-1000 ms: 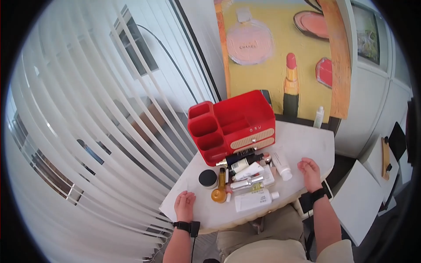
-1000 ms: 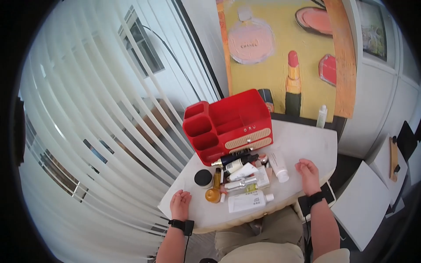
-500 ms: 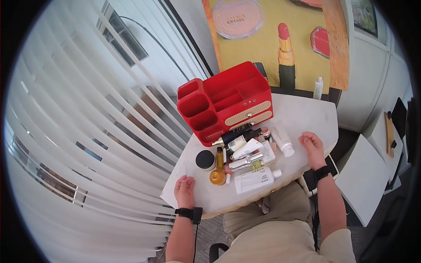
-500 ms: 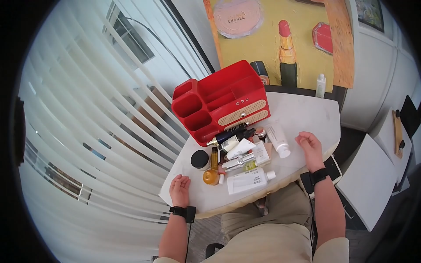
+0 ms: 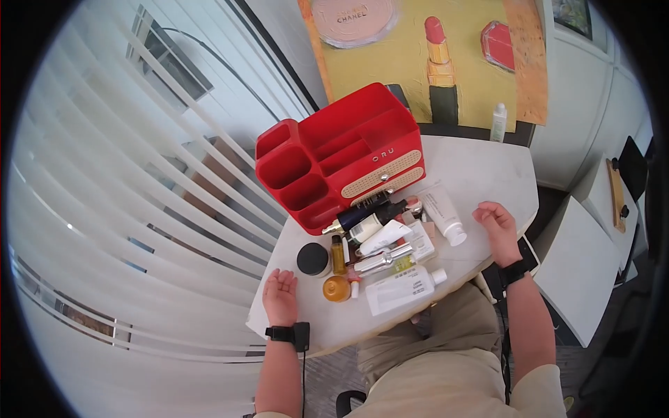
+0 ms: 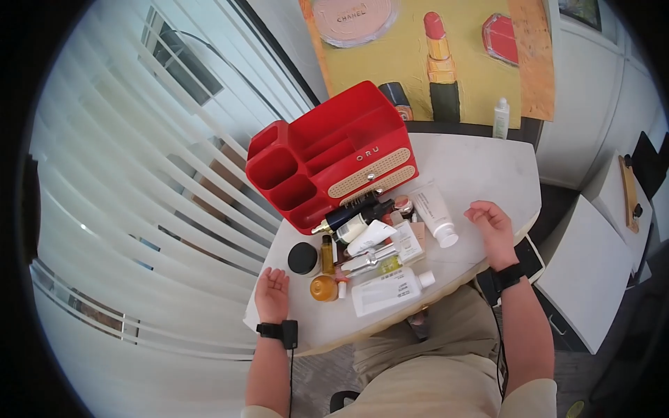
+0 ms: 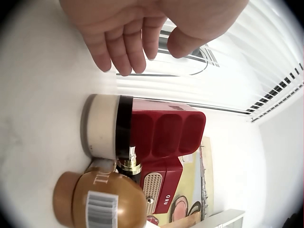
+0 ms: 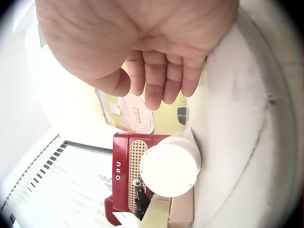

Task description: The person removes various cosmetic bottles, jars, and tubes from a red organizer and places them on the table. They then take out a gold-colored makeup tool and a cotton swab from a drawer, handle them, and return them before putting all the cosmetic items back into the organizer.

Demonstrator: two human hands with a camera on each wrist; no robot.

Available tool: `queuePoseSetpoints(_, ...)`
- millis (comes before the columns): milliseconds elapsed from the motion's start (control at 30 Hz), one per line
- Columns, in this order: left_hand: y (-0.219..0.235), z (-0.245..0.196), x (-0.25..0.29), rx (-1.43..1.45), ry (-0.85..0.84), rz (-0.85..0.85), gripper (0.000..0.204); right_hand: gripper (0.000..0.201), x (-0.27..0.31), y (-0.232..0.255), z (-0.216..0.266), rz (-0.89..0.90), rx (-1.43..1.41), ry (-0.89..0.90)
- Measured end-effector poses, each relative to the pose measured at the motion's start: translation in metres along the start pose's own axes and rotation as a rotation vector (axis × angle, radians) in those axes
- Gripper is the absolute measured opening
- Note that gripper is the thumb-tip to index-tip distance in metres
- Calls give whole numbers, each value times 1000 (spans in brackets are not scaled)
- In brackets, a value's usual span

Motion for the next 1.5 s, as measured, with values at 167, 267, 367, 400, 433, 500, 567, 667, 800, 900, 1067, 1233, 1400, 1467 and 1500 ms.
queuePoseSetpoints(167, -25, 11, -50, 35, 40, 49, 38, 16, 0, -1, -1, -10, 21, 1)
queuePoseSetpoints(267, -35, 22, -77, -25, 21, 73, 41, 16, 1, -2, -1, -12, 38, 6)
queuePoseSetpoints(367, -49, 30, -80, -44, 72, 102, 42, 15, 3, -4, 0, -5, 40, -1)
queuePoseSetpoints(400, -53, 30, -79, -45, 57, 105, 40, 16, 5, -5, 2, -16, 73, -7)
queuePoseSetpoints(433, -53, 32, -79, -33, 65, 105, 40, 16, 6, -6, 3, -25, 105, -13)
queuePoseSetpoints(500, -50, 30, -77, 69, 65, 166, 40, 16, 7, -7, 5, -34, 119, 2)
queuePoseSetpoints(567, -49, 27, -74, 93, 60, 162, 40, 17, 7, -11, 5, -28, 132, 16)
queuePoseSetpoints(667, -55, 25, -72, 65, 58, 210, 40, 17, 9, -11, 5, -22, 182, 16)
queuePoseSetpoints(800, -58, 22, -71, 37, 47, 226, 40, 15, 8, -8, 4, -51, 139, 7)
queuePoseSetpoints(900, -60, 20, -69, 24, 38, 246, 41, 16, 8, -8, 2, -67, 103, 13)
queuePoseSetpoints(1067, -63, 20, -67, 8, 27, 260, 40, 15, 7, -6, 0, -74, 19, 27)
queuePoseSetpoints(1233, -63, 20, -67, 8, 20, 249, 39, 15, 8, -7, 2, -66, 48, 36)
queuePoseSetpoints(1400, -66, 19, -67, -66, -3, 240, 42, 15, 9, -10, 2, -75, 123, 44)
queuePoseSetpoints(1467, -66, 19, -66, -69, 3, 229, 42, 14, 10, -12, 5, -61, 158, 40)
queuePoseSetpoints(1500, -65, 19, -65, -43, 16, 221, 39, 14, 11, -10, 4, -64, 167, 32)
Point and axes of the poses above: each hand's wrist, its own x-axis away from the middle knuckle, its own y-axis out of the back of the hand, z = x × y, the point moved 7 cm from there along -x, towards the middle knuckle, and after that the axes turned 5 degrees about -z, right-handed, at the moved point
